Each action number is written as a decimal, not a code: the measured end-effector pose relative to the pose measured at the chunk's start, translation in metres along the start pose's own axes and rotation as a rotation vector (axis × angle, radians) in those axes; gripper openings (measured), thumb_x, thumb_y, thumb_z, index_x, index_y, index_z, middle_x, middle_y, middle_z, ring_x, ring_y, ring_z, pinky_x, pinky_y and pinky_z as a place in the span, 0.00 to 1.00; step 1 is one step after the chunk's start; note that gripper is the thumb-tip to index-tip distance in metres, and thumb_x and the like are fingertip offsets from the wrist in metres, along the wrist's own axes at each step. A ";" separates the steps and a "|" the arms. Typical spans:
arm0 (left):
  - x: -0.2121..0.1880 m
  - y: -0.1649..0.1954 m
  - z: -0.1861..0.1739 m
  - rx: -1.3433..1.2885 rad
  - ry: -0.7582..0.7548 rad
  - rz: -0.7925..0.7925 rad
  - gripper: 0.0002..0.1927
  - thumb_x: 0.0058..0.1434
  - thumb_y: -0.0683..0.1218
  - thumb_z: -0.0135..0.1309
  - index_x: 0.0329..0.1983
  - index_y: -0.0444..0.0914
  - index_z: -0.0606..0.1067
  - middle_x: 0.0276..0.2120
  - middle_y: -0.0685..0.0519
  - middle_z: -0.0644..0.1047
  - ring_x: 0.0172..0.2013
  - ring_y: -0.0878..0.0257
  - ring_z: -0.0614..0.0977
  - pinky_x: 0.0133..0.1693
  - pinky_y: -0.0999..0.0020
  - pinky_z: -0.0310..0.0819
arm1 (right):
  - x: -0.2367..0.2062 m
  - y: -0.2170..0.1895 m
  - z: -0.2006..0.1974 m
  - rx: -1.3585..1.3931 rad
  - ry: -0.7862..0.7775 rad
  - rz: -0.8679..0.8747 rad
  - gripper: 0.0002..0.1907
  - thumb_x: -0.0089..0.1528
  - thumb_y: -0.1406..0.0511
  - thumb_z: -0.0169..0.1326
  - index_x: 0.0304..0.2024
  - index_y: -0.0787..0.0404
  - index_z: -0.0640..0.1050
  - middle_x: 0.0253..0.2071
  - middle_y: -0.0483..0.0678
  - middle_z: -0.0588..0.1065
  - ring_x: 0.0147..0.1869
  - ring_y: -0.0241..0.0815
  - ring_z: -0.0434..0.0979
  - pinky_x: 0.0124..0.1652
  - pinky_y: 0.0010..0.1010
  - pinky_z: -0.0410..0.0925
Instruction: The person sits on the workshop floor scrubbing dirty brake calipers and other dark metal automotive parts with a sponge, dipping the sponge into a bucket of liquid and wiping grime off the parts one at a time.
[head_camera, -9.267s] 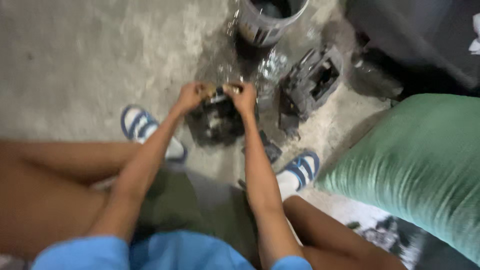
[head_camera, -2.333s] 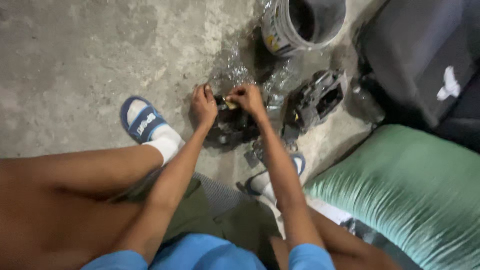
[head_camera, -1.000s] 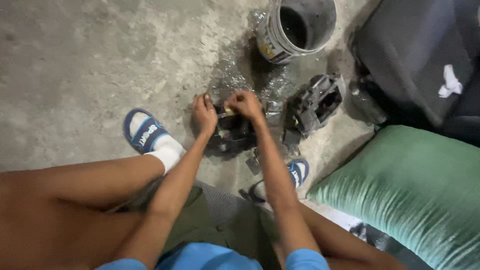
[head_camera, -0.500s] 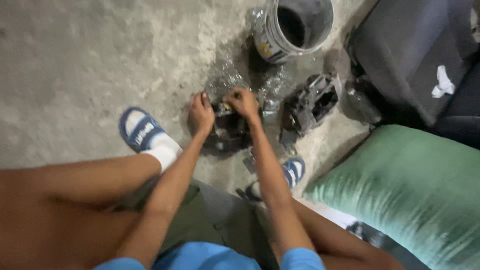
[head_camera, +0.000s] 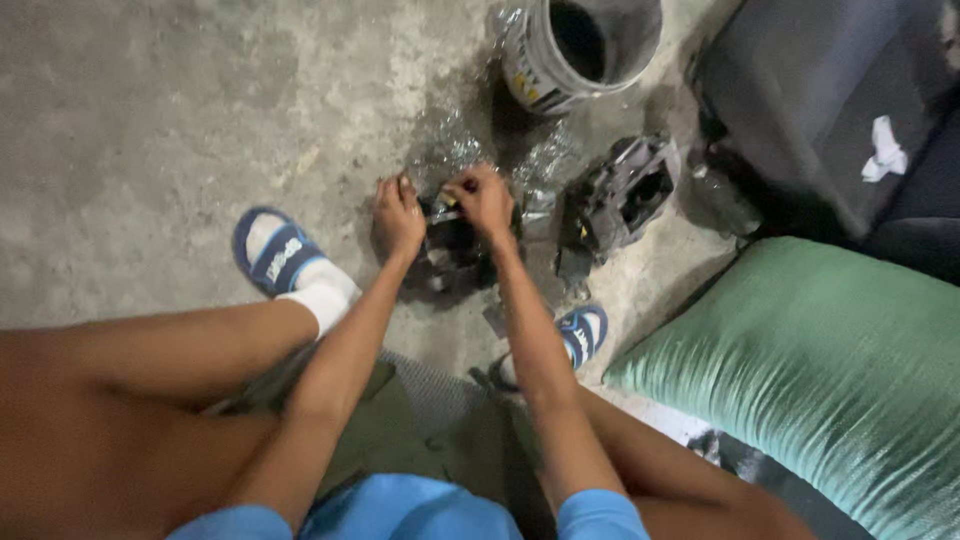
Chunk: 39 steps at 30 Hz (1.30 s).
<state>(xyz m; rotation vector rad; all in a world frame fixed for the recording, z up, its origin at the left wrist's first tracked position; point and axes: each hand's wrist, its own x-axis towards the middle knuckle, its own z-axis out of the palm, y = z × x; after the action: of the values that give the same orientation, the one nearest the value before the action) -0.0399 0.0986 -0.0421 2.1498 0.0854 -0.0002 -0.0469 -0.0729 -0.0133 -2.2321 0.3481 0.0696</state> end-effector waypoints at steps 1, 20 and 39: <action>0.000 0.001 0.000 -0.008 -0.001 -0.004 0.19 0.75 0.52 0.39 0.53 0.36 0.76 0.51 0.38 0.77 0.52 0.37 0.77 0.52 0.47 0.70 | 0.000 -0.001 0.001 -0.011 0.043 0.115 0.11 0.53 0.59 0.70 0.31 0.59 0.85 0.30 0.48 0.80 0.35 0.40 0.80 0.38 0.33 0.70; -0.002 0.009 -0.005 0.028 -0.085 -0.120 0.19 0.75 0.52 0.39 0.51 0.35 0.75 0.50 0.39 0.76 0.51 0.37 0.77 0.51 0.46 0.71 | -0.017 0.018 -0.027 0.291 -0.219 -0.131 0.08 0.65 0.67 0.60 0.46 0.62 0.82 0.44 0.48 0.81 0.49 0.38 0.80 0.51 0.29 0.71; -0.001 0.008 -0.005 0.035 -0.087 -0.122 0.17 0.74 0.52 0.40 0.50 0.36 0.75 0.50 0.40 0.76 0.50 0.38 0.78 0.49 0.46 0.72 | -0.063 -0.017 0.054 -0.180 0.375 -0.157 0.05 0.62 0.66 0.61 0.36 0.63 0.83 0.36 0.53 0.78 0.42 0.55 0.75 0.45 0.43 0.67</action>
<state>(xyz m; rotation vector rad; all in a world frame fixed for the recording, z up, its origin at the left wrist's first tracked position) -0.0411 0.0985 -0.0321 2.1731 0.1668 -0.1677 -0.0987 -0.0074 -0.0245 -2.4414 0.3776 -0.4216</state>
